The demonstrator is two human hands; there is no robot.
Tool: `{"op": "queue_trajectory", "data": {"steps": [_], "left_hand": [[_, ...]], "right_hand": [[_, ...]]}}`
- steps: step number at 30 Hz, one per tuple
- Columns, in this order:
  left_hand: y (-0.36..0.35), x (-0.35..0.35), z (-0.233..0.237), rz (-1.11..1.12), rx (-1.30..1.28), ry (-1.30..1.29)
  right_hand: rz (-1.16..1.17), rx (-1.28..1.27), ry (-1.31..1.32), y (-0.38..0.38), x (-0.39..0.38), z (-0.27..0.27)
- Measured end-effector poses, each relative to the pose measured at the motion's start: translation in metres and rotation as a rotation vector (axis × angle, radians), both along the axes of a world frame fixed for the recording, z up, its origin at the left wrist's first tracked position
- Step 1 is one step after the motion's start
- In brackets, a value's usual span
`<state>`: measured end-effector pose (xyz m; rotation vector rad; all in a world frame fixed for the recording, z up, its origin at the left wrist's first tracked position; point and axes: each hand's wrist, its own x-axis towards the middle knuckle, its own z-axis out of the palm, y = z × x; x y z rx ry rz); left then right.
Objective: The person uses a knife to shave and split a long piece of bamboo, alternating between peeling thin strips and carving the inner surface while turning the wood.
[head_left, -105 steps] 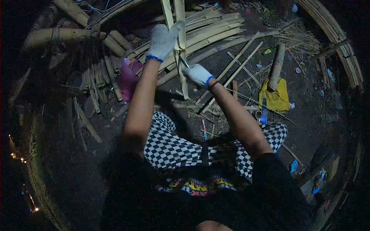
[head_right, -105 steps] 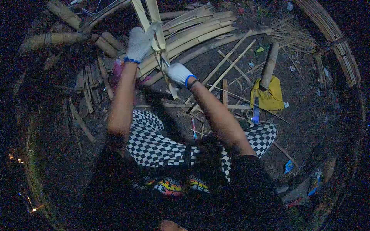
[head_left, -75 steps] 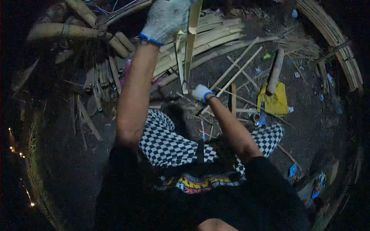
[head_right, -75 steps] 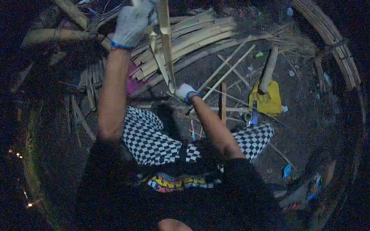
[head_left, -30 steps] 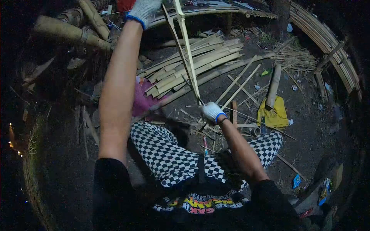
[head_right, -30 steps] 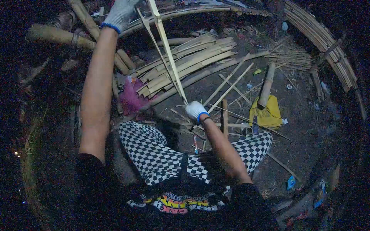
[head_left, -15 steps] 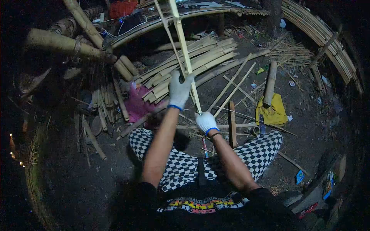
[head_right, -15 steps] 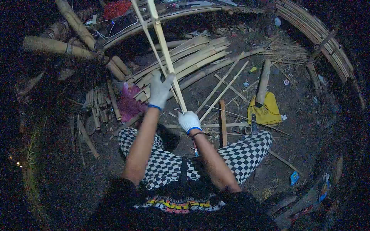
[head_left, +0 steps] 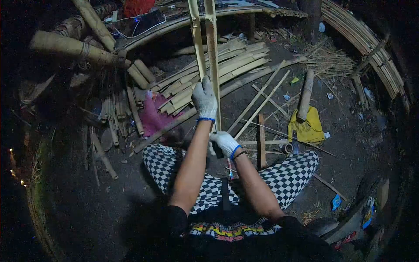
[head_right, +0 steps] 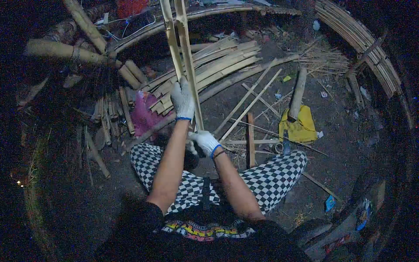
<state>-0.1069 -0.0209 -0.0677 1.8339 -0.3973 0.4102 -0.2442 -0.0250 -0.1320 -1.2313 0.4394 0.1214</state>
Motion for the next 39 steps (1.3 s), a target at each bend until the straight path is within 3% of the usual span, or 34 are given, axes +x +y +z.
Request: {"op": "queue_trajectory", "data": {"steps": [3, 4, 6, 7, 8, 11, 12, 14, 16, 19, 20, 22, 25, 26, 28, 30, 31, 35, 38, 39], "left_hand": [[-0.003, 0.005, 0.014, 0.000, 0.005, -0.018], [-0.004, 0.007, 0.020, -0.002, 0.005, -0.024], [-0.006, 0.009, 0.033, 0.051, 0.094, -0.054], [-0.005, 0.009, 0.036, 0.037, 0.129, -0.035], [-0.004, 0.009, 0.040, 0.039, 0.128, -0.037], [-0.005, 0.017, 0.047, -0.022, 0.120, -0.002], [-0.004, 0.021, 0.045, -0.020, 0.075, -0.028], [-0.002, 0.029, 0.041, -0.024, 0.037, -0.051], [0.002, 0.032, 0.036, -0.022, 0.053, -0.059], [-0.005, 0.039, 0.015, -0.083, 0.039, -0.035], [-0.009, 0.040, 0.005, -0.136, -0.010, 0.026], [-0.015, 0.030, 0.013, -0.247, -0.068, 0.098], [-0.025, 0.028, 0.023, -0.284, 0.073, 0.111], [-0.024, 0.018, 0.035, -0.339, 0.002, 0.197], [-0.027, 0.010, 0.044, -0.398, -0.058, 0.293], [-0.032, 0.009, 0.044, -0.495, -0.309, 0.416], [-0.033, 0.008, 0.043, -0.494, -0.306, 0.431], [-0.039, 0.018, 0.029, -0.486, 0.009, 0.202], [-0.043, 0.021, 0.025, -0.472, 0.033, 0.274], [-0.041, 0.016, 0.031, -0.494, 0.019, 0.288]], "right_hand": [[0.018, 0.366, -0.007, -0.004, 0.013, 0.006], [0.016, 0.365, -0.013, -0.006, 0.019, 0.006], [-0.067, 0.070, 0.054, -0.005, 0.032, 0.008], [-0.075, -0.227, 0.054, -0.002, 0.045, -0.008], [-0.074, -0.227, 0.052, -0.004, 0.052, -0.023], [0.096, -0.878, -0.091, -0.007, 0.055, -0.010], [0.095, -0.879, -0.091, -0.009, 0.056, -0.013], [0.156, -1.135, -0.129, -0.015, 0.057, -0.020], [0.126, -1.174, 0.036, -0.025, 0.058, -0.024], [0.358, -1.501, -0.091, -0.046, 0.053, -0.020], [0.172, -1.282, 0.051, -0.049, 0.044, -0.013], [0.160, -1.229, 0.186, -0.058, 0.048, -0.013], [0.245, -1.359, 0.166, -0.072, 0.046, -0.009], [0.381, -1.546, 0.144, -0.076, 0.040, 0.005], [0.346, -1.481, 0.128, -0.093, 0.032, 0.010], [0.223, -1.422, 0.194, -0.095, 0.026, 0.009], [0.248, -1.411, 0.227, -0.088, 0.020, 0.024], [0.219, -1.370, 0.251, -0.089, 0.029, 0.002], [0.382, -1.492, 0.207, -0.094, 0.034, -0.004], [0.298, -1.411, 0.245, -0.091, 0.029, 0.008]]}}
